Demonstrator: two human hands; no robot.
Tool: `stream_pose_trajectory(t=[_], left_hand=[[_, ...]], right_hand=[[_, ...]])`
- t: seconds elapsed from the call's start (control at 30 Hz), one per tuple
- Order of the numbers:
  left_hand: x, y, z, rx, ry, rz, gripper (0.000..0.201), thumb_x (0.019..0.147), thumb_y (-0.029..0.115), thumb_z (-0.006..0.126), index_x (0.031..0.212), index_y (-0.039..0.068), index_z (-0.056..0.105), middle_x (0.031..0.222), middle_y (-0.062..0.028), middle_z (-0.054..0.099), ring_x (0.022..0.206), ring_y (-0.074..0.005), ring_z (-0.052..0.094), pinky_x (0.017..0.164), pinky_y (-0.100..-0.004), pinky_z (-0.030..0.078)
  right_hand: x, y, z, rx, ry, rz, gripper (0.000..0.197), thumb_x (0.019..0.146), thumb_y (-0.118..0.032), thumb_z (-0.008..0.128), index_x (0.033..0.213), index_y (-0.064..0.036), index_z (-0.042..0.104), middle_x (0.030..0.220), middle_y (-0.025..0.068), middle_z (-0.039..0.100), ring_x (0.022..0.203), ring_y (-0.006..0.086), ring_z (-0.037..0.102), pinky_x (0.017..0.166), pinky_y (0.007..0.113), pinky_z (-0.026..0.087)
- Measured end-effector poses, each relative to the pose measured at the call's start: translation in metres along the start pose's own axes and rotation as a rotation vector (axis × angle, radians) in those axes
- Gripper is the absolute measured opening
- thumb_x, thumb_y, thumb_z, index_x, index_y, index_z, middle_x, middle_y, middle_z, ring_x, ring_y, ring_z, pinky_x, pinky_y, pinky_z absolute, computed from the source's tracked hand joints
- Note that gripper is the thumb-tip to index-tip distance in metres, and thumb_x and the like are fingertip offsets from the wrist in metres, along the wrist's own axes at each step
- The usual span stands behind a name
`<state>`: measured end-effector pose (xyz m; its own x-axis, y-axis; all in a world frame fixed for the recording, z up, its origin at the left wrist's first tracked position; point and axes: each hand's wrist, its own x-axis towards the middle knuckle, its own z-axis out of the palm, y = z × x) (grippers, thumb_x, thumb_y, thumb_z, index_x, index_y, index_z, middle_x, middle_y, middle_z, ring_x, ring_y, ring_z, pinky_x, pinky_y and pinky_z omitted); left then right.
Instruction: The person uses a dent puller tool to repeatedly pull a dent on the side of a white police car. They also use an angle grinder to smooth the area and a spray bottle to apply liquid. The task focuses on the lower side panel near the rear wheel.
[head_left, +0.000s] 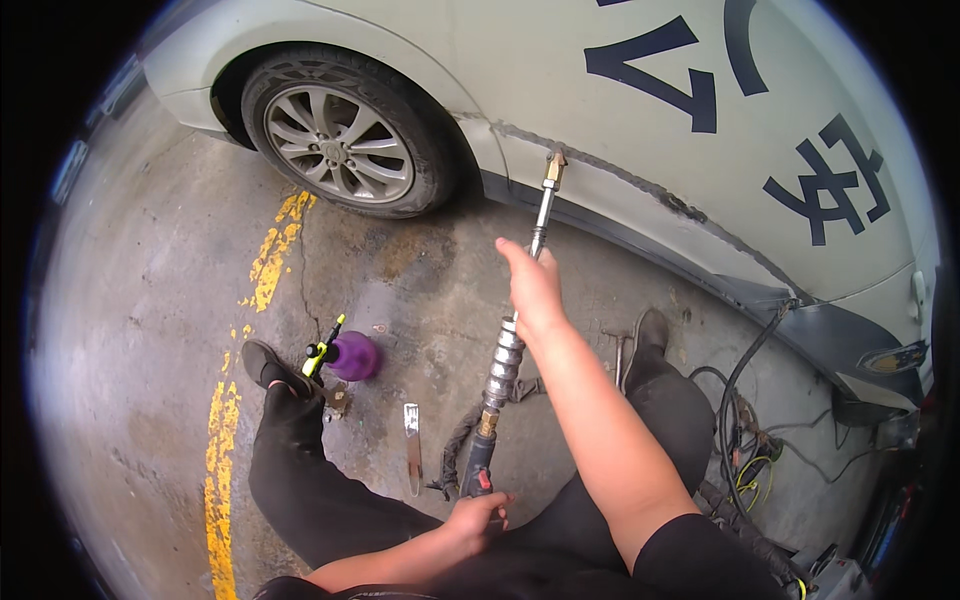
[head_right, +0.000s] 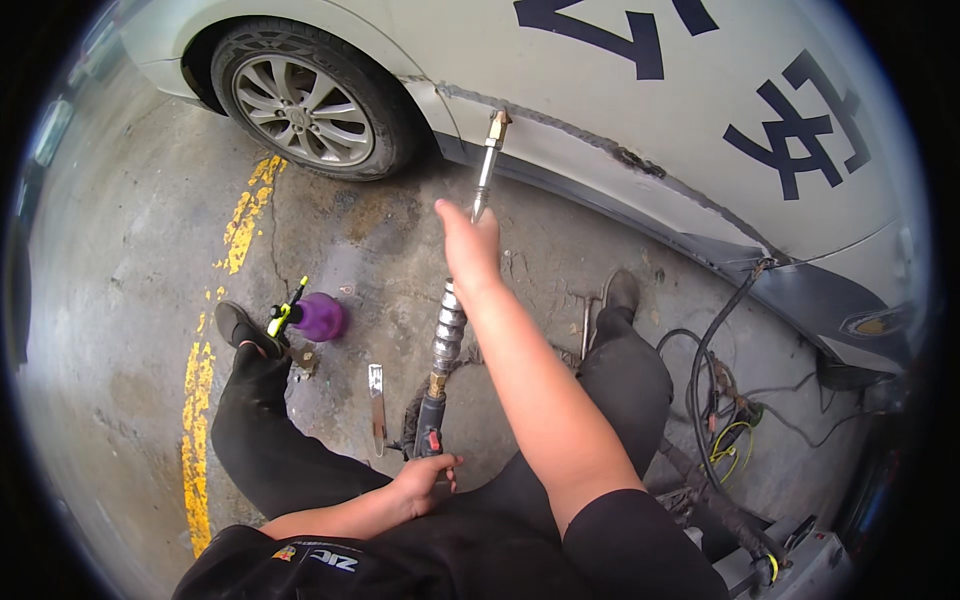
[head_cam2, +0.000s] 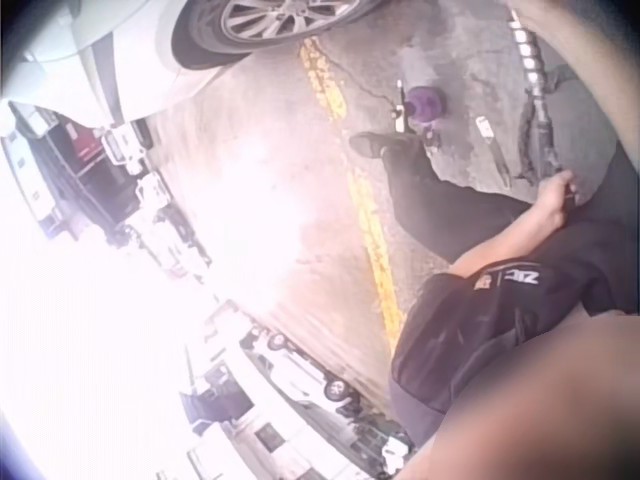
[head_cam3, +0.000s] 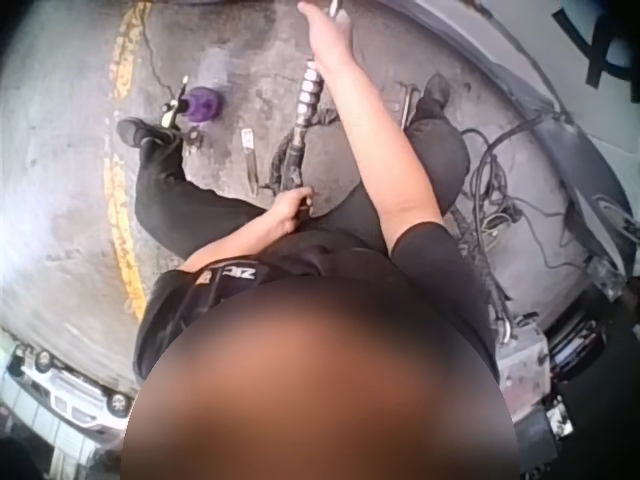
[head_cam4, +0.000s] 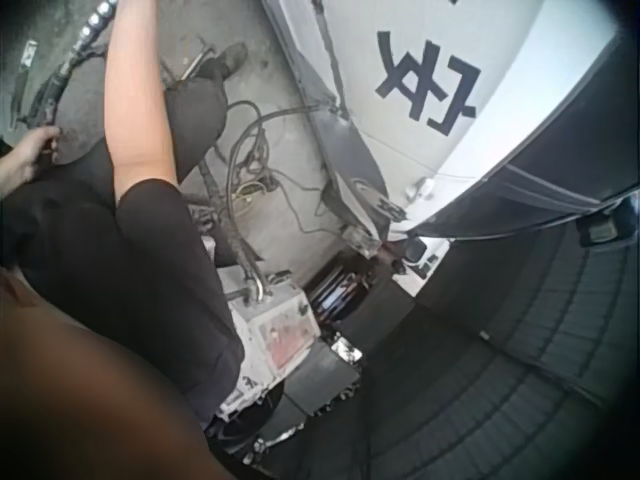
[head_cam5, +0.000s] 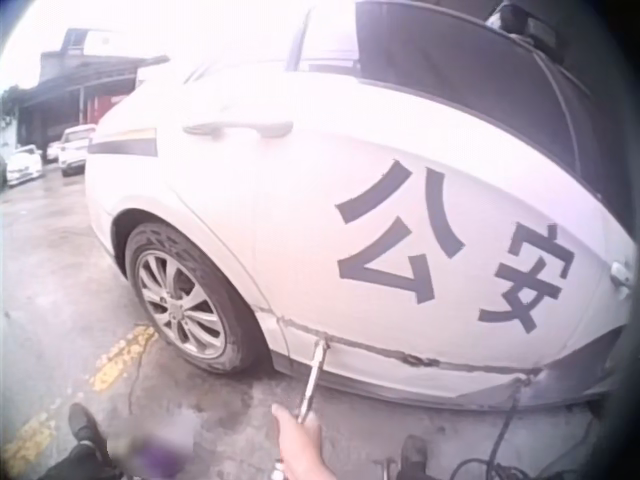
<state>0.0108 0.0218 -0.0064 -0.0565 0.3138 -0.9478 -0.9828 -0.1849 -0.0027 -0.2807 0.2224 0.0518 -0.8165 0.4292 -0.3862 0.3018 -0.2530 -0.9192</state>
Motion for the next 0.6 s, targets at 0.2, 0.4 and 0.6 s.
stream_pose_trajectory(t=[0.2,0.4,0.6], left_hand=[[0.005,-0.006,0.006,-0.002,0.075,0.058,0.009,0.092,0.008,0.077,0.095,0.002,0.071,0.073,-0.0062,0.060,0.063,-0.0226,0.058,0.063,-0.0372,0.052],[0.011,-0.005,0.000,-0.049,0.080,0.045,0.010,0.091,0.007,0.077,0.087,0.006,0.068,0.072,-0.0057,0.062,0.063,-0.0226,0.059,0.062,-0.0380,0.052],[0.010,-0.006,0.001,-0.133,0.095,0.000,0.017,0.090,0.007,0.079,0.083,0.007,0.063,0.069,-0.0056,0.060,0.062,-0.0205,0.060,0.059,-0.0368,0.053]], right_hand=[[0.011,-0.002,-0.012,0.261,-0.239,0.239,0.040,0.095,-0.018,0.074,0.071,-0.0171,0.043,0.056,-0.0077,0.033,0.043,0.0062,0.027,0.042,0.030,0.024],[0.020,0.001,-0.030,0.521,-0.619,0.368,0.045,0.101,-0.018,0.069,0.070,-0.0216,0.037,0.056,-0.0102,0.026,0.046,0.0060,0.022,0.045,0.028,0.020],[0.003,0.008,0.003,0.473,-0.679,0.323,0.040,0.104,-0.019,0.068,0.076,-0.0228,0.040,0.060,-0.0121,0.027,0.047,0.0036,0.023,0.045,0.026,0.020]])
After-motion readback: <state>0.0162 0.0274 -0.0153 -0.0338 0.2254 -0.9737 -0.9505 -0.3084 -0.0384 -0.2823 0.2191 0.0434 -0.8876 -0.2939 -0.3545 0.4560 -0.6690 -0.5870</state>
